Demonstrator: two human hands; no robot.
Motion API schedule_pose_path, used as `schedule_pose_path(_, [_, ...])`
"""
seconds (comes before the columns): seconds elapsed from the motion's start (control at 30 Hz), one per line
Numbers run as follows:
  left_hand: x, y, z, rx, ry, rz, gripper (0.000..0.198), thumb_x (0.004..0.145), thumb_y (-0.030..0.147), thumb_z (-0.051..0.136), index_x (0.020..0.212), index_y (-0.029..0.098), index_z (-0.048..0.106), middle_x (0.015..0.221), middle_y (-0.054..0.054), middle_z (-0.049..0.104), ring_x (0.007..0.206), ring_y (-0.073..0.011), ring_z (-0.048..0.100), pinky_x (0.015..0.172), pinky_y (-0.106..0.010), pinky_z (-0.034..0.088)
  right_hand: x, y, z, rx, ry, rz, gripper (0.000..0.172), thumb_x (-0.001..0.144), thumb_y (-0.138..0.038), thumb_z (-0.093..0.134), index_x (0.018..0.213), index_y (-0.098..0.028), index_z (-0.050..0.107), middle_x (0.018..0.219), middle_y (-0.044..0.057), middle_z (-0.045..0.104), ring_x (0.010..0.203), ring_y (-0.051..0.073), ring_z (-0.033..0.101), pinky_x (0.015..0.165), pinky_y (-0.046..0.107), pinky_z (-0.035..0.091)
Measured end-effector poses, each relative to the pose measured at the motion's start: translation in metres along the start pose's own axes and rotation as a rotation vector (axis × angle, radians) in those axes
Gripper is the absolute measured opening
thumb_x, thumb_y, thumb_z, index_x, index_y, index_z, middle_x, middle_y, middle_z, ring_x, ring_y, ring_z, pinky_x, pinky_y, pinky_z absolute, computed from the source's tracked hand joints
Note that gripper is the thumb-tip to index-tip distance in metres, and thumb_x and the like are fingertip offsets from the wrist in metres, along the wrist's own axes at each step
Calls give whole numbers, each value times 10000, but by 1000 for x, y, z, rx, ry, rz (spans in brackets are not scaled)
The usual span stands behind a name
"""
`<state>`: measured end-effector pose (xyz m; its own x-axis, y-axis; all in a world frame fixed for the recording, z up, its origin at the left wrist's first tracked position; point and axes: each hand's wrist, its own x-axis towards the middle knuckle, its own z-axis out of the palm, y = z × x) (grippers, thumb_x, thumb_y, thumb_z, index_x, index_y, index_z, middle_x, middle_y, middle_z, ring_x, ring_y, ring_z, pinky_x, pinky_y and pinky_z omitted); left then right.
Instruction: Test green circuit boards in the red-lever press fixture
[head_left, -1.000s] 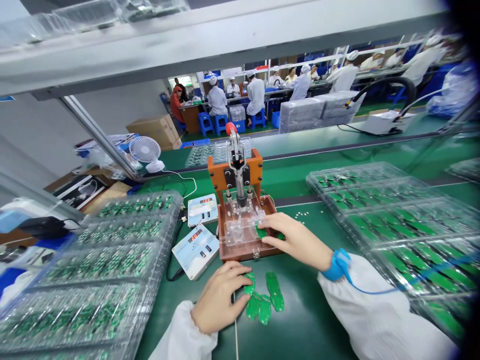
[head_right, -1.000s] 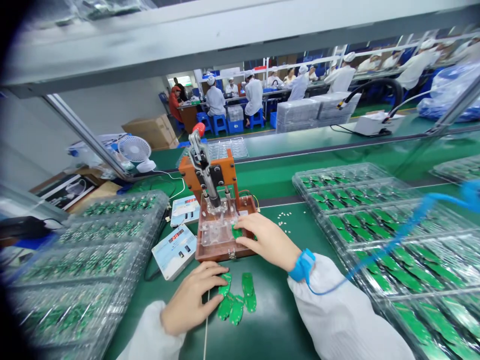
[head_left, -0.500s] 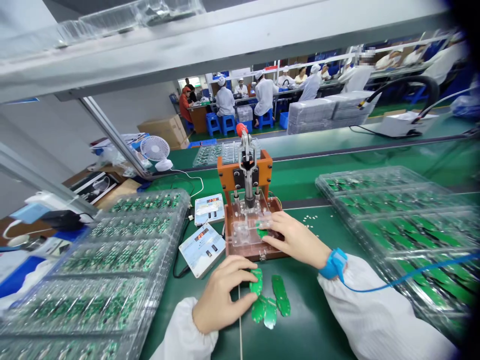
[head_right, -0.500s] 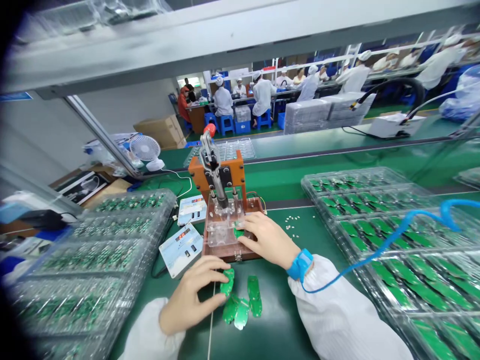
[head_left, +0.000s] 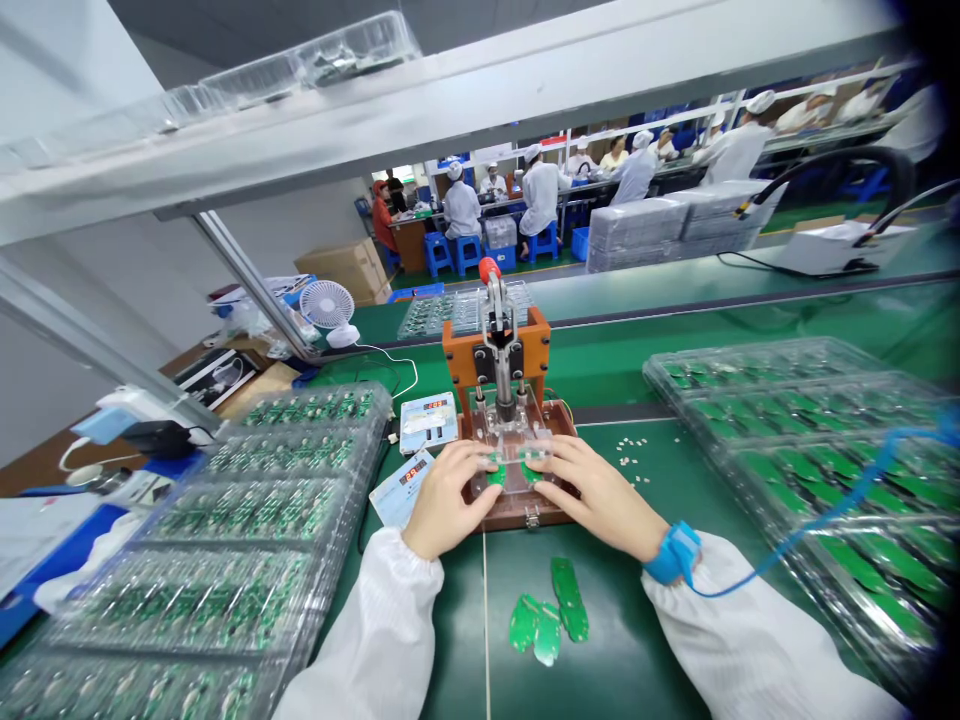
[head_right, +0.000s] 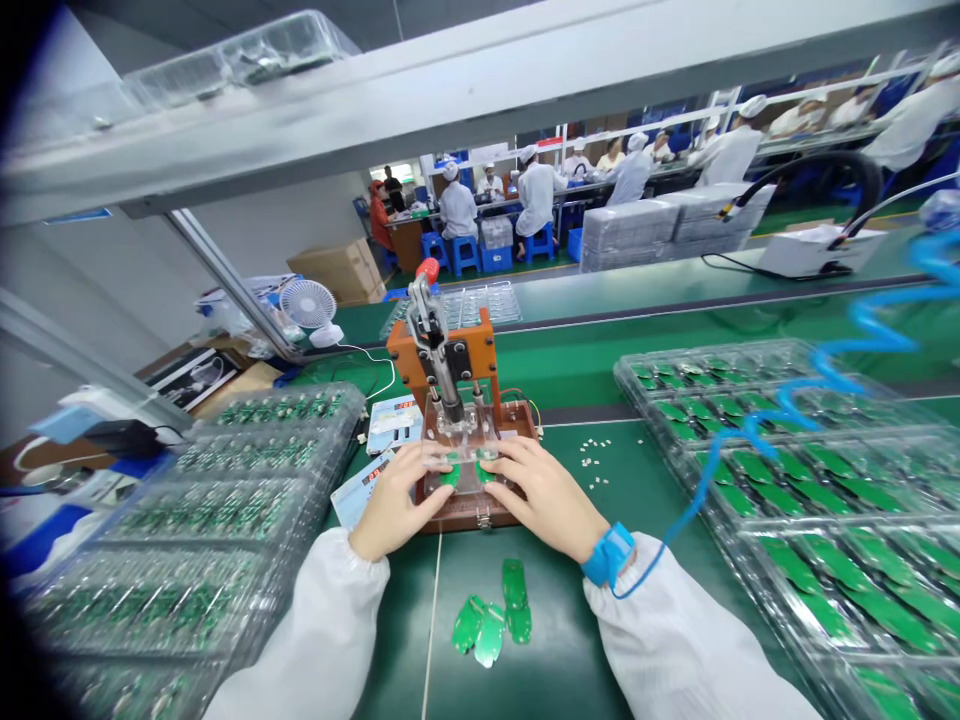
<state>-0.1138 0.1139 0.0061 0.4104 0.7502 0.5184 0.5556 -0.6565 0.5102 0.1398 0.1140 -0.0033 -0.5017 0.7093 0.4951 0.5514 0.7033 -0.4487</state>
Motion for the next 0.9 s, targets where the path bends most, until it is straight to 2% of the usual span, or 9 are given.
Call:
schedule_pose_path(0.23, [-4,2,2,6,16,-3,88,915,209,636,993,186,669,1196,-100,679,1200,-271,577,1043,-480,469,1,-2,-1,39,1,28,251,1041,-358,539,1203,-218,671,1344,123,624,1291,286,549,1088,521,508])
schedule_pose_path(0.33, [-4,1,5,-2,34,-15,73,917,208,633,984,194,658,1196,-89,678,1213,-265,567,1065,-479,453,4,-6,-10,52,47,64,227,1045,-350,512,1138,-221,675,1249,108,676,1196,281,612,1035,502,531])
schedule_pose_path(0.4, [-5,0,7,-14,48,-16,59,918,208,627,972,196,649,1180,-84,681,1208,-263,570,1063,-476,456,11,-12,-21,69,166,138,191,1034,-336,520,1048,-223,674,1098,78,720,1050,264,666,958,462,554])
schedule_pose_path(0.5, [-10,-1,11,1,83,-13,71,920,215,621,984,195,645,1245,-101,656,1260,-280,543,1086,-500,439,34,-23,-44,185,446,244,135,997,-320,578,960,-226,666,977,46,724,921,230,686,868,390,564])
schedule_pose_path(0.57, [-14,1,13,48,152,-10,132,920,240,623,1041,192,646,1322,-128,607,1287,-300,525,1077,-515,443,59,-29,-61,286,601,215,98,972,-311,610,980,-229,664,1015,43,719,964,219,687,867,359,565])
schedule_pose_path(0.63, [-19,7,15,75,255,21,167,917,242,614,1074,191,637,1258,-138,619,1189,-289,580,987,-478,496,92,-31,-76,334,677,109,144,954,-316,627,1071,-235,650,1100,46,709,1055,217,676,891,350,563])
schedule_pose_path(0.73, [-25,21,21,42,301,186,146,889,186,598,1034,192,619,986,-90,679,928,-231,634,810,-388,528,149,-25,-93,315,659,27,317,957,-352,624,1242,-218,590,1220,74,691,1183,232,633,1007,401,520])
schedule_pose_path(0.83, [-27,36,35,-1,148,371,199,868,190,596,1065,183,621,977,-89,709,920,-225,644,816,-388,540,201,-16,-103,341,439,193,371,1033,-457,528,1203,-141,624,1083,109,736,1105,262,668,1091,506,450])
schedule_pose_path(0.9, [-27,42,45,-20,12,435,241,878,234,583,1108,176,631,1063,-104,714,1041,-246,644,907,-414,544,225,-17,-109,449,265,280,486,1059,-533,455,1079,-104,682,930,103,743,948,246,707,1028,512,503])
